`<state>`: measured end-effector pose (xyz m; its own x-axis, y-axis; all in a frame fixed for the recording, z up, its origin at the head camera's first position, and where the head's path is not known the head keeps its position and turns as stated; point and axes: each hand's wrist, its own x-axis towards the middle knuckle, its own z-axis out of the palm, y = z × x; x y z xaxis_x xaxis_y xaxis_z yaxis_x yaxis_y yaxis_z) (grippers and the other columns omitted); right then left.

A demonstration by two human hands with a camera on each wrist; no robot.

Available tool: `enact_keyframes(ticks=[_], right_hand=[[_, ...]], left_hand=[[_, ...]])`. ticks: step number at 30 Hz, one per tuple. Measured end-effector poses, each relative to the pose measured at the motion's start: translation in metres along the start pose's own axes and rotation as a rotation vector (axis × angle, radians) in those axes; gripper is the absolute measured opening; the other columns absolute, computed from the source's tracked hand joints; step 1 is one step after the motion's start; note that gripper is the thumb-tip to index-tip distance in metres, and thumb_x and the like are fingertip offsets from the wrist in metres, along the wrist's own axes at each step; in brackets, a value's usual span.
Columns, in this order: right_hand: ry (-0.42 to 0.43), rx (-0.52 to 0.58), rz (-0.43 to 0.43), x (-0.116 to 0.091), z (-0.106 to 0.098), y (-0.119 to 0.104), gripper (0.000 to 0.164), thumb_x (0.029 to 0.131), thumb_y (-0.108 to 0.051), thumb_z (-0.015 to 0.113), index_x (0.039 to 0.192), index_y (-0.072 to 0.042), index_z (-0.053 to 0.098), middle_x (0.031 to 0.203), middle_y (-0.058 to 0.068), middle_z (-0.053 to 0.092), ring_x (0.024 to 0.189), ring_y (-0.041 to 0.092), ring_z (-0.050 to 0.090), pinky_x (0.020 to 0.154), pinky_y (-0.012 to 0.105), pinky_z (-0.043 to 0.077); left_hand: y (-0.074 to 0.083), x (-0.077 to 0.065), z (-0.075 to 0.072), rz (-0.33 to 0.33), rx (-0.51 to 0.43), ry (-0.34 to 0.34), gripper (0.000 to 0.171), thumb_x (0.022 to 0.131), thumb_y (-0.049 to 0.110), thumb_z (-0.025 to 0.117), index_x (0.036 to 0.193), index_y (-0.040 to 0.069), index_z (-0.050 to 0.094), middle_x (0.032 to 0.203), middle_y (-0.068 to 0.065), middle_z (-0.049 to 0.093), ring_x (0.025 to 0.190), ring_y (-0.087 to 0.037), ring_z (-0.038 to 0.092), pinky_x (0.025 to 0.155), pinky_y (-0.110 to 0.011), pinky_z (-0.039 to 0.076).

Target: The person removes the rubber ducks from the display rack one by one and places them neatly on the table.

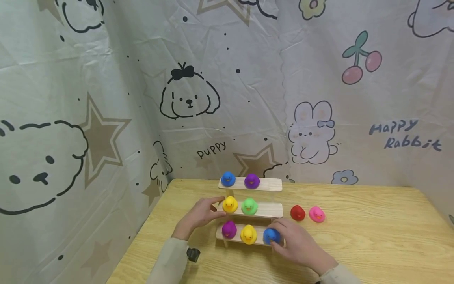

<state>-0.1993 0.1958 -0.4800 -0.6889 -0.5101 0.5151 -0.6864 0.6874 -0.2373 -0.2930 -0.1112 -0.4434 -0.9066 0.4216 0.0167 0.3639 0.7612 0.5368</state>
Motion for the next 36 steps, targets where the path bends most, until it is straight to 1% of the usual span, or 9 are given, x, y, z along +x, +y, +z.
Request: enact_keyframes(ticks=[4,11,15,18,20,22,28,32,36], right_hand=[[0.015,-0.011,0.003,-0.004,-0.003,0.003,0.036,0.070,-0.018,0.080,0.102,-0.015,0.065,0.101,-0.012,0.055,0.085,0.002,0.052,0.074,0.028,0.052],[0.048,-0.020,0.007,-0.011,-0.013,0.006,0.038,0.067,-0.014,0.080,0.101,-0.017,0.065,0.101,-0.015,0.055,0.088,0.003,0.050,0.075,0.029,0.051],[0.049,-0.036,0.043,-0.016,-0.018,0.009,0.037,0.067,-0.014,0.081,0.100,-0.017,0.065,0.098,-0.017,0.053,0.087,0.001,0.050,0.075,0.029,0.051],[0.049,-0.038,0.058,-0.019,-0.022,0.012,0.037,0.067,-0.013,0.081,0.101,-0.016,0.065,0.099,-0.016,0.054,0.087,0.001,0.051,0.074,0.030,0.052],[0.050,-0.042,0.062,-0.022,-0.024,0.014,0.038,0.067,-0.013,0.081,0.102,-0.015,0.065,0.100,-0.015,0.054,0.087,0.001,0.051,0.074,0.029,0.053],[0.067,-0.050,0.045,-0.024,-0.026,0.018,0.040,0.066,-0.012,0.082,0.102,-0.013,0.065,0.101,-0.014,0.054,0.087,0.002,0.052,0.074,0.029,0.053],[0.116,-0.067,0.022,-0.029,-0.033,0.030,0.042,0.063,-0.008,0.083,0.101,-0.012,0.065,0.097,-0.015,0.053,0.082,0.001,0.047,0.069,0.024,0.049],[0.127,-0.078,0.028,-0.031,-0.038,0.037,0.043,0.063,-0.007,0.082,0.102,-0.013,0.065,0.096,-0.015,0.051,0.081,0.003,0.046,0.067,0.025,0.048],[0.118,-0.103,0.065,-0.033,-0.043,0.045,0.043,0.063,-0.007,0.083,0.101,-0.015,0.064,0.096,-0.014,0.052,0.081,0.004,0.048,0.068,0.028,0.051]], left_hand=[[-0.001,0.000,0.000,0.000,-0.004,-0.002,0.059,0.086,0.043,0.067,0.136,0.013,0.053,0.124,-0.008,0.060,0.088,-0.015,0.062,0.076,-0.030,0.051],[-0.003,0.000,-0.001,-0.009,-0.002,0.000,0.060,0.086,0.044,0.066,0.137,0.014,0.052,0.124,-0.008,0.060,0.088,-0.014,0.060,0.075,-0.030,0.050],[-0.004,0.001,0.000,-0.007,-0.005,-0.003,0.060,0.086,0.044,0.067,0.136,0.015,0.053,0.124,-0.008,0.060,0.088,-0.014,0.060,0.075,-0.030,0.051],[-0.004,0.002,0.001,-0.007,-0.006,-0.004,0.060,0.086,0.044,0.067,0.136,0.015,0.053,0.124,-0.008,0.060,0.088,-0.014,0.060,0.075,-0.030,0.051],[-0.003,0.002,0.001,-0.006,-0.007,-0.004,0.060,0.086,0.043,0.067,0.136,0.014,0.053,0.124,-0.008,0.060,0.088,-0.014,0.061,0.075,-0.030,0.051],[-0.003,0.002,0.001,-0.005,-0.006,-0.006,0.060,0.086,0.044,0.067,0.136,0.014,0.053,0.124,-0.008,0.060,0.088,-0.015,0.061,0.075,-0.030,0.051],[-0.001,0.000,0.001,0.000,-0.008,-0.005,0.060,0.086,0.044,0.066,0.136,0.015,0.053,0.125,-0.007,0.060,0.088,-0.014,0.061,0.075,-0.029,0.051],[-0.002,-0.001,0.001,-0.003,-0.007,-0.002,0.059,0.086,0.044,0.066,0.137,0.016,0.053,0.124,-0.007,0.061,0.088,-0.013,0.061,0.075,-0.029,0.051],[-0.002,-0.001,0.000,-0.006,-0.009,-0.003,0.059,0.086,0.044,0.066,0.137,0.016,0.052,0.124,-0.007,0.060,0.088,-0.013,0.061,0.074,-0.028,0.051]])
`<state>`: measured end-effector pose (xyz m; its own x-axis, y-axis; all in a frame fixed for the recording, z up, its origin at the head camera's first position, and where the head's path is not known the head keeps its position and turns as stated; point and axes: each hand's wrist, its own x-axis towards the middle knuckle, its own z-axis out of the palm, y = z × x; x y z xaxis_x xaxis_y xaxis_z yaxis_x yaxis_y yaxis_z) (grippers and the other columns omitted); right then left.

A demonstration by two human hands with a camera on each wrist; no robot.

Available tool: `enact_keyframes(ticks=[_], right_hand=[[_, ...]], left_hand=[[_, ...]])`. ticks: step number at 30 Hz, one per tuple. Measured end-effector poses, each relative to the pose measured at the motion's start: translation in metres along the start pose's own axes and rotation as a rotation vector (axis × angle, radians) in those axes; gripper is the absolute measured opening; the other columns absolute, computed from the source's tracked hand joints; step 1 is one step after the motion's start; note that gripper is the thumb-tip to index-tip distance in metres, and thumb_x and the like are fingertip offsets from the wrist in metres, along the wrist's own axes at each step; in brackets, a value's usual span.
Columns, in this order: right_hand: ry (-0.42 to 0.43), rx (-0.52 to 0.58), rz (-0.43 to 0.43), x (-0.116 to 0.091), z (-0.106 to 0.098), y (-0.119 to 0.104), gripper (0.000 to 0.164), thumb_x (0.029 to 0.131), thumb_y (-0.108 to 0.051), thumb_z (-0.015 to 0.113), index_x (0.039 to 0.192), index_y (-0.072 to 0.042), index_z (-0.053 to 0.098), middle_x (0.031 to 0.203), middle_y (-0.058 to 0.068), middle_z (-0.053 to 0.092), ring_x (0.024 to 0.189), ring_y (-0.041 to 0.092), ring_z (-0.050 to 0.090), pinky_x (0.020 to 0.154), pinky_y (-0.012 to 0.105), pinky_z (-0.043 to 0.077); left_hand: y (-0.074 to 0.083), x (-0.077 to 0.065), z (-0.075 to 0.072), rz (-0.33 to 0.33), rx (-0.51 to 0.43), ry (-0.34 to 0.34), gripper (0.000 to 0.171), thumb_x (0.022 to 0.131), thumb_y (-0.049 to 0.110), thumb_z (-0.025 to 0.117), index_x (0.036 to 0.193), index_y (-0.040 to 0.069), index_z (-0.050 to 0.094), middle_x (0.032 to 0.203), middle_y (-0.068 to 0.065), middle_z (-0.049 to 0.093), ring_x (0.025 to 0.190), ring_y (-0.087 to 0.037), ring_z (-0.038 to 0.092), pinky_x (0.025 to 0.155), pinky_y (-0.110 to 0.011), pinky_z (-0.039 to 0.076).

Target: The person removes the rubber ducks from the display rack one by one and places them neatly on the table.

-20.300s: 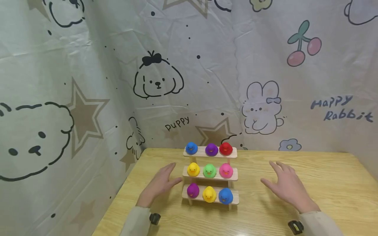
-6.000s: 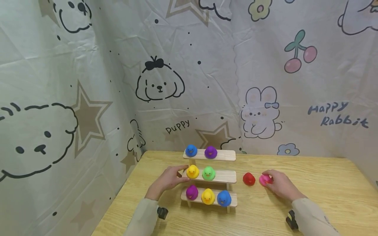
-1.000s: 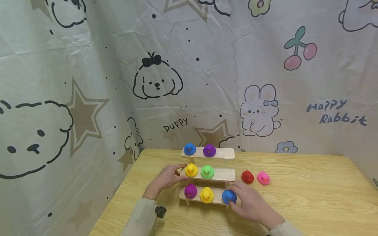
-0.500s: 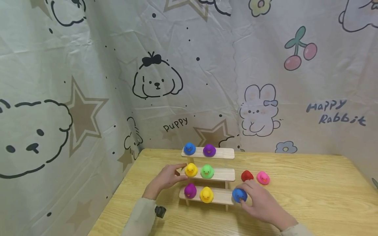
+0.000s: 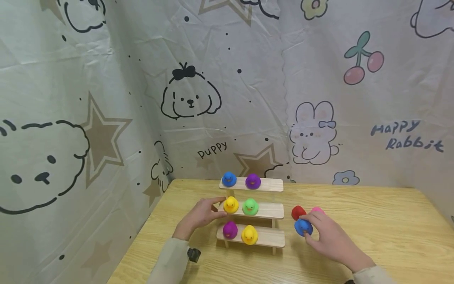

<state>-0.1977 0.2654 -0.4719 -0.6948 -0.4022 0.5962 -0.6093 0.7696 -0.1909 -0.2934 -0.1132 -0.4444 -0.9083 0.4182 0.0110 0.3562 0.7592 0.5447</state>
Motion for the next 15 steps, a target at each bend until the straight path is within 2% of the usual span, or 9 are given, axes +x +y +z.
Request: enact_keyframes(ticks=[6,15], right_hand=[[-0.026,-0.027,0.065,-0.002,-0.007,0.011,0.042,0.065,-0.005,0.082,0.103,-0.011,0.064,0.098,-0.006,0.058,0.083,0.009,0.053,0.070,0.036,0.054],[-0.071,-0.038,0.141,-0.006,-0.015,0.029,0.038,0.069,-0.006,0.078,0.105,-0.006,0.065,0.096,-0.003,0.059,0.087,0.018,0.056,0.073,0.044,0.052]], left_hand=[[0.000,0.001,0.000,0.000,-0.003,0.001,0.059,0.086,0.044,0.066,0.137,0.016,0.053,0.125,-0.006,0.060,0.088,-0.013,0.061,0.074,-0.028,0.051],[0.000,0.000,0.001,-0.004,0.002,0.000,0.059,0.086,0.044,0.066,0.137,0.017,0.052,0.124,-0.006,0.060,0.088,-0.012,0.061,0.074,-0.028,0.051]])
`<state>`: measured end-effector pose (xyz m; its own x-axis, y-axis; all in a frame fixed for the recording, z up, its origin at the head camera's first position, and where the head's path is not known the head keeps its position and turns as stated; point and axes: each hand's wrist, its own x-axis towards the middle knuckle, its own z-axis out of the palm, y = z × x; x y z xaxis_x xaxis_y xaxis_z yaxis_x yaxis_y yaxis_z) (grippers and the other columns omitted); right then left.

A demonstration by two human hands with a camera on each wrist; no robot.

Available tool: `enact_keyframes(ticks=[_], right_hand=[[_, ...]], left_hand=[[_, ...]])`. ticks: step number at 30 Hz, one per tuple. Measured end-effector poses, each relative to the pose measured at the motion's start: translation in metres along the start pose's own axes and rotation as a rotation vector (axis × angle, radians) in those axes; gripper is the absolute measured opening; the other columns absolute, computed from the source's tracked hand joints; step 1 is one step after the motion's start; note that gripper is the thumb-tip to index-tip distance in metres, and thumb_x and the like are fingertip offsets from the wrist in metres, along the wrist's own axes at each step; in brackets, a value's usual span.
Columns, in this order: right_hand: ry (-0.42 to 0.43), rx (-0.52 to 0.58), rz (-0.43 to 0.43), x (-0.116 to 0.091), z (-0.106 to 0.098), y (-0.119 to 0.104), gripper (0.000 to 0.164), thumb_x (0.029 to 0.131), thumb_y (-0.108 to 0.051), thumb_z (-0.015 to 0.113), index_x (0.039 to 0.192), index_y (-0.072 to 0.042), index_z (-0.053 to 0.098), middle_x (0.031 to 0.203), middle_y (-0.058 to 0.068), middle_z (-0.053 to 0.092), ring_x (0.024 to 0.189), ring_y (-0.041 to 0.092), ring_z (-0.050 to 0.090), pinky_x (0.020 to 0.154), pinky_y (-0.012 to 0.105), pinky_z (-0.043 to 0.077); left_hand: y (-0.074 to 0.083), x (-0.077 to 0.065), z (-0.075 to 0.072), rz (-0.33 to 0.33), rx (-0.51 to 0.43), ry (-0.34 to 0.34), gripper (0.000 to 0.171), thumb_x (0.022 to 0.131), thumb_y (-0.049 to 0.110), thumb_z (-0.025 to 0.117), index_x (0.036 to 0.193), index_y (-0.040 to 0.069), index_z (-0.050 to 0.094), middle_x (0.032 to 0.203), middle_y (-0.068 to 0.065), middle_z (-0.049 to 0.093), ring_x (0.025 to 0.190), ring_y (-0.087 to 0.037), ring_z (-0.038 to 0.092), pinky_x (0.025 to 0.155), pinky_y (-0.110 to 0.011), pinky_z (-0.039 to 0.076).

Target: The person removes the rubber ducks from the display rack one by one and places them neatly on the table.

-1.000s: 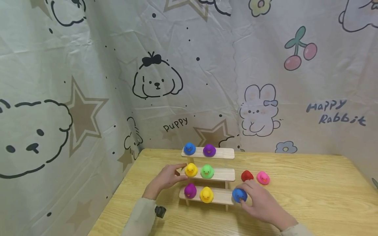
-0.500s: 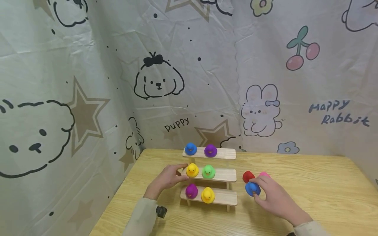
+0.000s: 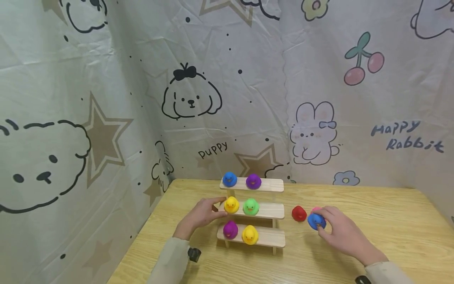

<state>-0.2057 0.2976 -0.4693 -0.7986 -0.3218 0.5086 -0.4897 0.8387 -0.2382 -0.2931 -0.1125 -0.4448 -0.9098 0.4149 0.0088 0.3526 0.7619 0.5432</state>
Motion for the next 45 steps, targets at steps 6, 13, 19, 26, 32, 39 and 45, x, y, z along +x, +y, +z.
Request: enact_keyframes(ticks=[6,13,19,26,32,39,45], right_hand=[[-0.003,-0.008,0.014,-0.001,-0.003,0.012,0.038,0.069,-0.004,0.078,0.105,-0.003,0.065,0.096,0.000,0.060,0.087,0.022,0.057,0.073,0.046,0.051],[-0.063,0.013,0.093,0.000,-0.006,0.027,0.039,0.075,-0.006,0.074,0.110,0.003,0.063,0.098,0.007,0.061,0.087,0.026,0.058,0.075,0.051,0.050],[-0.084,0.022,0.137,-0.002,-0.006,0.037,0.040,0.077,-0.006,0.071,0.114,0.004,0.060,0.100,0.012,0.061,0.087,0.029,0.058,0.075,0.053,0.049],[-0.064,0.009,0.114,-0.006,-0.003,0.050,0.040,0.076,-0.003,0.072,0.114,0.005,0.060,0.101,0.015,0.062,0.086,0.030,0.058,0.074,0.053,0.049],[-0.058,-0.011,0.101,-0.008,-0.002,0.059,0.041,0.075,0.000,0.073,0.113,0.006,0.059,0.098,0.016,0.061,0.085,0.031,0.058,0.073,0.053,0.049],[-0.087,-0.002,0.124,-0.011,-0.002,0.068,0.041,0.075,-0.001,0.073,0.113,0.008,0.060,0.099,0.018,0.061,0.086,0.035,0.059,0.074,0.055,0.048],[-0.110,-0.016,0.134,-0.012,0.000,0.077,0.041,0.075,-0.002,0.073,0.112,0.009,0.060,0.099,0.020,0.061,0.087,0.037,0.059,0.076,0.056,0.047]], left_hand=[[0.000,-0.001,0.000,0.010,-0.003,0.001,0.060,0.086,0.043,0.067,0.137,0.015,0.052,0.124,-0.007,0.060,0.087,-0.013,0.061,0.074,-0.028,0.051],[0.001,-0.001,-0.002,0.018,0.003,0.007,0.060,0.086,0.044,0.066,0.137,0.014,0.052,0.125,-0.007,0.060,0.087,-0.013,0.061,0.076,-0.029,0.050],[0.001,-0.001,-0.002,0.017,0.009,0.004,0.059,0.087,0.044,0.066,0.137,0.015,0.052,0.123,-0.006,0.061,0.086,-0.012,0.060,0.075,-0.028,0.050],[0.001,-0.001,-0.001,0.016,0.000,-0.001,0.060,0.086,0.044,0.066,0.137,0.015,0.052,0.124,-0.007,0.060,0.087,-0.013,0.061,0.076,-0.029,0.051],[0.000,-0.001,-0.001,0.015,0.003,0.003,0.060,0.086,0.044,0.066,0.136,0.015,0.053,0.124,-0.007,0.060,0.087,-0.013,0.061,0.076,-0.029,0.051],[0.001,-0.001,-0.002,0.010,0.005,0.002,0.059,0.086,0.044,0.066,0.137,0.015,0.053,0.124,-0.007,0.061,0.086,-0.012,0.060,0.075,-0.028,0.050],[0.002,-0.001,-0.002,0.002,0.006,0.003,0.059,0.086,0.044,0.066,0.136,0.016,0.053,0.123,-0.006,0.061,0.086,-0.012,0.059,0.074,-0.027,0.050]])
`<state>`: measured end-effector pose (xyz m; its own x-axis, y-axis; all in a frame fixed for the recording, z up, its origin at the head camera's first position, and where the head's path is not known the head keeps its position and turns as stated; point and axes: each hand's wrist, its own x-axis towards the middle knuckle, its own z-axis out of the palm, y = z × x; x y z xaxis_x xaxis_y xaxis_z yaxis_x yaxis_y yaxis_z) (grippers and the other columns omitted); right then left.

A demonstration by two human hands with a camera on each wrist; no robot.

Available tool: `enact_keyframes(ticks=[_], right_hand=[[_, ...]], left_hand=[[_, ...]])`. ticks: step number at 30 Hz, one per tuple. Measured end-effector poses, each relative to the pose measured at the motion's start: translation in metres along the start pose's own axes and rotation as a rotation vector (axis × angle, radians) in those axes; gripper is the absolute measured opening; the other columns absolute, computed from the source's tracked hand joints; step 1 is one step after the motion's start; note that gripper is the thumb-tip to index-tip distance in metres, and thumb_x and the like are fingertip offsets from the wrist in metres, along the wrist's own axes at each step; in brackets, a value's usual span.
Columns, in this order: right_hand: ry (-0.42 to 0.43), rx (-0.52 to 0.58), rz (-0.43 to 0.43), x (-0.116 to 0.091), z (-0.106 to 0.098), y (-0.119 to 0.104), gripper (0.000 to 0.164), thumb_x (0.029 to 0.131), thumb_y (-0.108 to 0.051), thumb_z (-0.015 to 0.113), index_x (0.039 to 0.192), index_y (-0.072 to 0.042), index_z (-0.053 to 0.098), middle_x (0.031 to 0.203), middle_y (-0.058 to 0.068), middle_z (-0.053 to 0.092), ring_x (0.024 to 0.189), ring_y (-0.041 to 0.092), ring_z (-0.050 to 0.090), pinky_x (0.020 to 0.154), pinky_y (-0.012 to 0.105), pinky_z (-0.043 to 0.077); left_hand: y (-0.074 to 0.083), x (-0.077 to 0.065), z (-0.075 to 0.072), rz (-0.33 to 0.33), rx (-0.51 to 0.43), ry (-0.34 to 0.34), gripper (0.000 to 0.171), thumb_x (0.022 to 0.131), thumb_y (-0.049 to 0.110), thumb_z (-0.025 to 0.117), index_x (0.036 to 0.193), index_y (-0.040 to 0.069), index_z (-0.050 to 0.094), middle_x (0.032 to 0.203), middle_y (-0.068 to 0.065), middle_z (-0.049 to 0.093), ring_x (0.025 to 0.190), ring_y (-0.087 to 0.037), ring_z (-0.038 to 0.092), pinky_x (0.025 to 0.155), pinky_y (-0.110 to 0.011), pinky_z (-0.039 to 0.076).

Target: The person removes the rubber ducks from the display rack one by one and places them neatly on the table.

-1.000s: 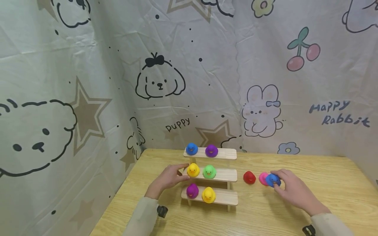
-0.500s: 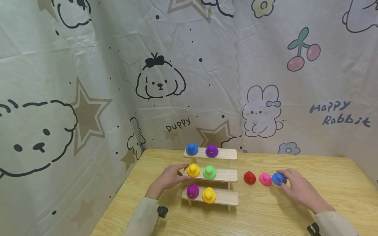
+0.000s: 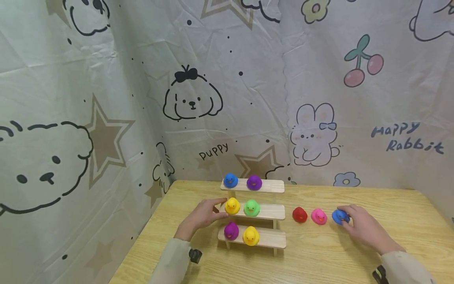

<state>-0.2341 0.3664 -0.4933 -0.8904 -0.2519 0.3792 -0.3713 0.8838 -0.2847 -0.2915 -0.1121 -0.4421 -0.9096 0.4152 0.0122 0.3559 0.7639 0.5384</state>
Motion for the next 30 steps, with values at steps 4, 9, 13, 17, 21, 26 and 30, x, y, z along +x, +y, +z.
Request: enact_keyframes(ticks=[4,9,13,17,21,26,30], right_hand=[[-0.051,0.018,0.036,0.001,0.000,0.006,0.041,0.076,-0.003,0.072,0.113,0.011,0.059,0.103,0.026,0.060,0.089,0.040,0.059,0.077,0.057,0.046],[-0.097,0.015,0.065,0.003,0.000,0.014,0.042,0.075,-0.003,0.073,0.112,0.012,0.058,0.103,0.026,0.060,0.088,0.039,0.059,0.076,0.056,0.047],[-0.112,0.005,0.069,0.003,0.000,0.019,0.042,0.076,-0.004,0.074,0.112,0.012,0.059,0.104,0.028,0.060,0.087,0.039,0.059,0.076,0.055,0.048],[-0.124,0.003,0.080,0.003,0.000,0.020,0.041,0.077,-0.005,0.074,0.112,0.011,0.059,0.105,0.028,0.060,0.087,0.039,0.059,0.075,0.055,0.047],[-0.138,0.003,0.094,0.004,-0.001,0.021,0.040,0.076,-0.006,0.074,0.110,0.010,0.060,0.104,0.027,0.060,0.087,0.038,0.059,0.075,0.055,0.048],[-0.154,0.013,0.108,0.004,0.000,0.022,0.039,0.076,-0.006,0.075,0.109,0.010,0.060,0.104,0.027,0.060,0.087,0.038,0.059,0.075,0.055,0.048],[-0.173,0.020,0.128,0.004,0.001,0.025,0.040,0.076,-0.005,0.074,0.110,0.009,0.060,0.106,0.029,0.059,0.090,0.041,0.058,0.076,0.056,0.047]], left_hand=[[0.000,0.000,0.000,0.002,0.004,0.006,0.059,0.086,0.044,0.066,0.136,0.016,0.053,0.123,-0.006,0.061,0.086,-0.011,0.060,0.074,-0.027,0.050],[-0.001,0.000,0.000,0.010,0.011,0.006,0.059,0.086,0.044,0.066,0.136,0.016,0.053,0.123,-0.006,0.061,0.086,-0.011,0.060,0.075,-0.027,0.050],[0.000,0.000,0.000,0.005,0.010,0.004,0.059,0.086,0.044,0.066,0.136,0.016,0.053,0.122,-0.006,0.061,0.086,-0.011,0.060,0.075,-0.028,0.050],[0.000,0.000,0.000,0.005,0.011,0.004,0.059,0.086,0.043,0.067,0.136,0.016,0.053,0.123,-0.006,0.061,0.086,-0.012,0.060,0.075,-0.028,0.050],[0.000,0.000,0.000,0.007,0.016,0.005,0.058,0.086,0.043,0.066,0.136,0.015,0.053,0.123,-0.006,0.061,0.086,-0.012,0.060,0.075,-0.028,0.050],[0.000,0.000,-0.001,0.012,0.018,0.006,0.058,0.087,0.042,0.066,0.136,0.015,0.053,0.123,-0.006,0.061,0.086,-0.012,0.060,0.075,-0.028,0.050],[0.000,0.000,0.000,0.020,0.014,0.002,0.058,0.087,0.041,0.067,0.136,0.013,0.053,0.123,-0.007,0.061,0.086,-0.013,0.061,0.075,-0.028,0.050]])
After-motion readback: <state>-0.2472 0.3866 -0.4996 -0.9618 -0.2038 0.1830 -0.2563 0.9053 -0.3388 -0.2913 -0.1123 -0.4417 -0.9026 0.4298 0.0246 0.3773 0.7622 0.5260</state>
